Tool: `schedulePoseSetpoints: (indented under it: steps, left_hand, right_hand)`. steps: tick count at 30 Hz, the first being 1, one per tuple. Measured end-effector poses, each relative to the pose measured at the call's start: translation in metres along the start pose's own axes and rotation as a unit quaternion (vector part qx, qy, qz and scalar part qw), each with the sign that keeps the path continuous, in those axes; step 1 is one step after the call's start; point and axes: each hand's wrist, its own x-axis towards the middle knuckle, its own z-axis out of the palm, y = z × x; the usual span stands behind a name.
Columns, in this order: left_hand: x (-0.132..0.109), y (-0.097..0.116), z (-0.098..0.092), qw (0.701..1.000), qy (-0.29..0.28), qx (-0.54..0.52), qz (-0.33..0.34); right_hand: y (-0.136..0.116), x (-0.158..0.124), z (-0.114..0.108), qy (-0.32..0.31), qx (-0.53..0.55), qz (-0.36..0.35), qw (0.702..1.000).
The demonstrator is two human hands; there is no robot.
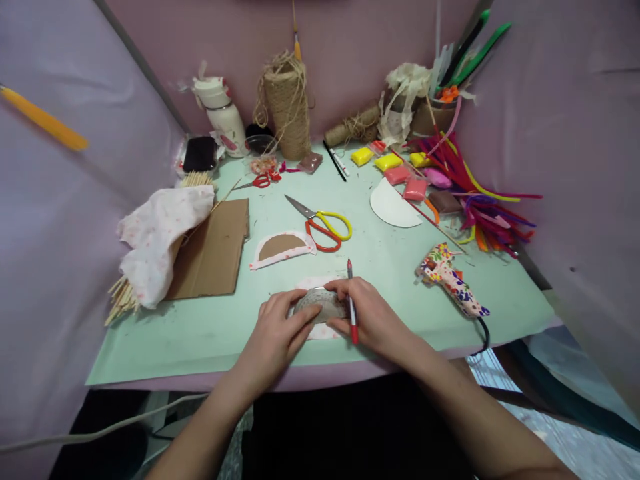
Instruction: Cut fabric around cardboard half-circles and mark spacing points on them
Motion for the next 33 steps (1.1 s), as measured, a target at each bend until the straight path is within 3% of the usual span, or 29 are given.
schedulePoseSetpoints:
  steps: [10,15,19,33]
  left_hand:
    - [-0.004,-0.004,-0.001,1.0,-0.021,0.009,-0.017]
    - [-0.003,-0.002,-0.007,0.998,-0.059,0.002,-0.035]
    - [0.0,0.0,-0.01,0.997,-0.06,-0.001,-0.044]
    - [0.001,-0.001,-0.013,0.995,-0.081,-0.017,-0.048]
  right_hand:
    - [0.003,0.002,0.004,0.012,-0.002,-0.011,1.0]
    - [0.003,0.002,0.003,0.008,-0.009,-0.003,1.0]
    - [0.004,0.0,0.003,0.024,-0.016,-0.032,0.999]
    - [0.006,0.001,0.005,0.029,-0.012,-0.035,0.999]
